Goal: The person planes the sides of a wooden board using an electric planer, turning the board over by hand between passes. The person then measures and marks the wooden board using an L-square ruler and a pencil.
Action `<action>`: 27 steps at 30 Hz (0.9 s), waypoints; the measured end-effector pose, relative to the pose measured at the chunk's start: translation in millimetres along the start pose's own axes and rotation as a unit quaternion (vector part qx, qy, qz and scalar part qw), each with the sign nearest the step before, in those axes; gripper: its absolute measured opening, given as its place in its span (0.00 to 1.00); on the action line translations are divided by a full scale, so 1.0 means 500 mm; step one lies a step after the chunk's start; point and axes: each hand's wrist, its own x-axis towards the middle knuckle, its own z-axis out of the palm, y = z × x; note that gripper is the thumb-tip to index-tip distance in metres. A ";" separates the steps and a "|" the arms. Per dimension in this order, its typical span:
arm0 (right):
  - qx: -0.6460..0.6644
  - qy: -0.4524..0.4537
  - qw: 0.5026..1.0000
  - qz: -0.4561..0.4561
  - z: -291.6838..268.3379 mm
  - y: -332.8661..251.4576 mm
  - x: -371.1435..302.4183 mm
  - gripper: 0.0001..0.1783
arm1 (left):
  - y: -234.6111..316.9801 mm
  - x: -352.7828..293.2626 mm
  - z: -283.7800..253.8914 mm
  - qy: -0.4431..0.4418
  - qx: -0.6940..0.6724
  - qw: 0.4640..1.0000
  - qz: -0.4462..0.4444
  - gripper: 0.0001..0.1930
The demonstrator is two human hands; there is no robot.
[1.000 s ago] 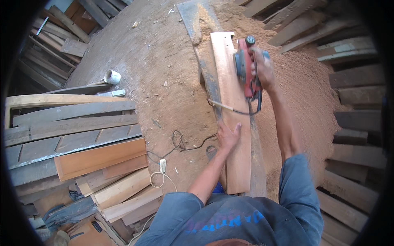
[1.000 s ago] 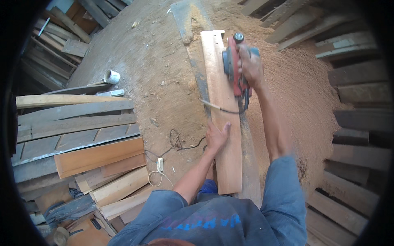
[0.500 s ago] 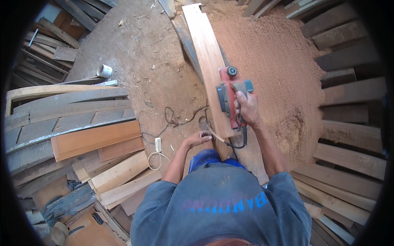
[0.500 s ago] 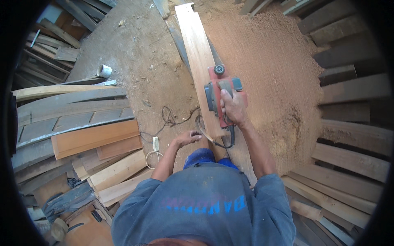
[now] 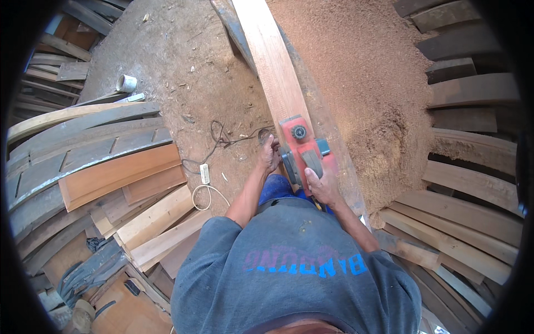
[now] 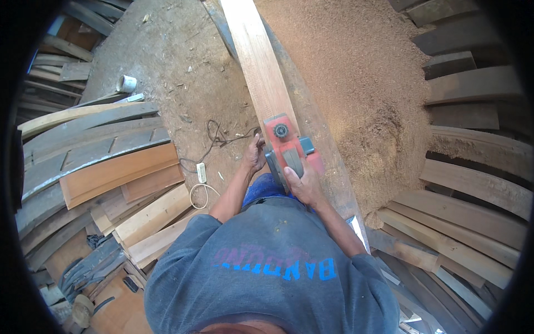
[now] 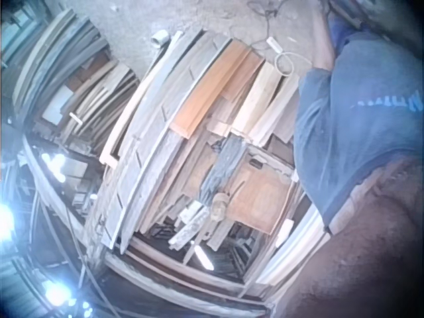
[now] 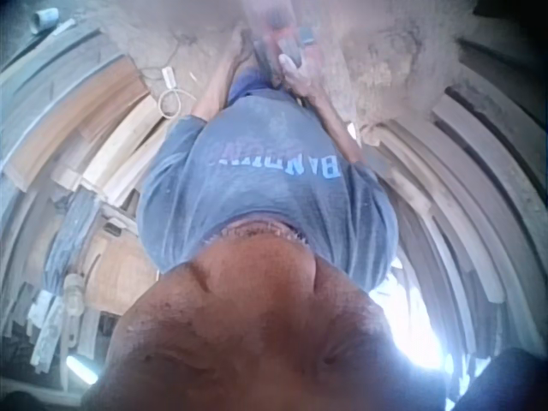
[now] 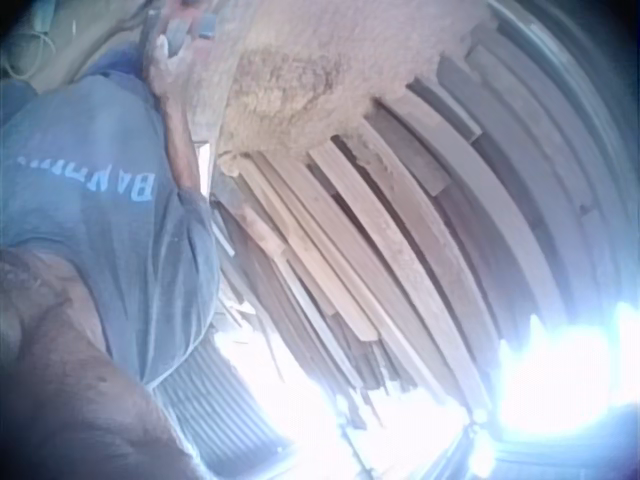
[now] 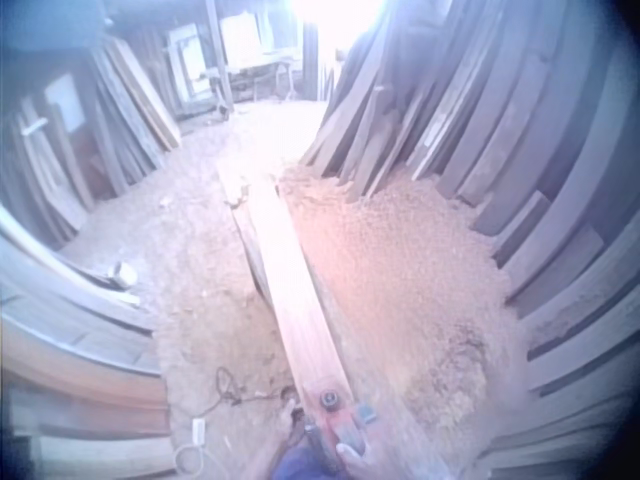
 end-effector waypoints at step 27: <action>0.000 0.038 0.988 -0.152 0.008 -0.363 0.696 0.30 | 0.135 -0.087 -0.028 -0.078 0.496 0.859 -0.095 0.18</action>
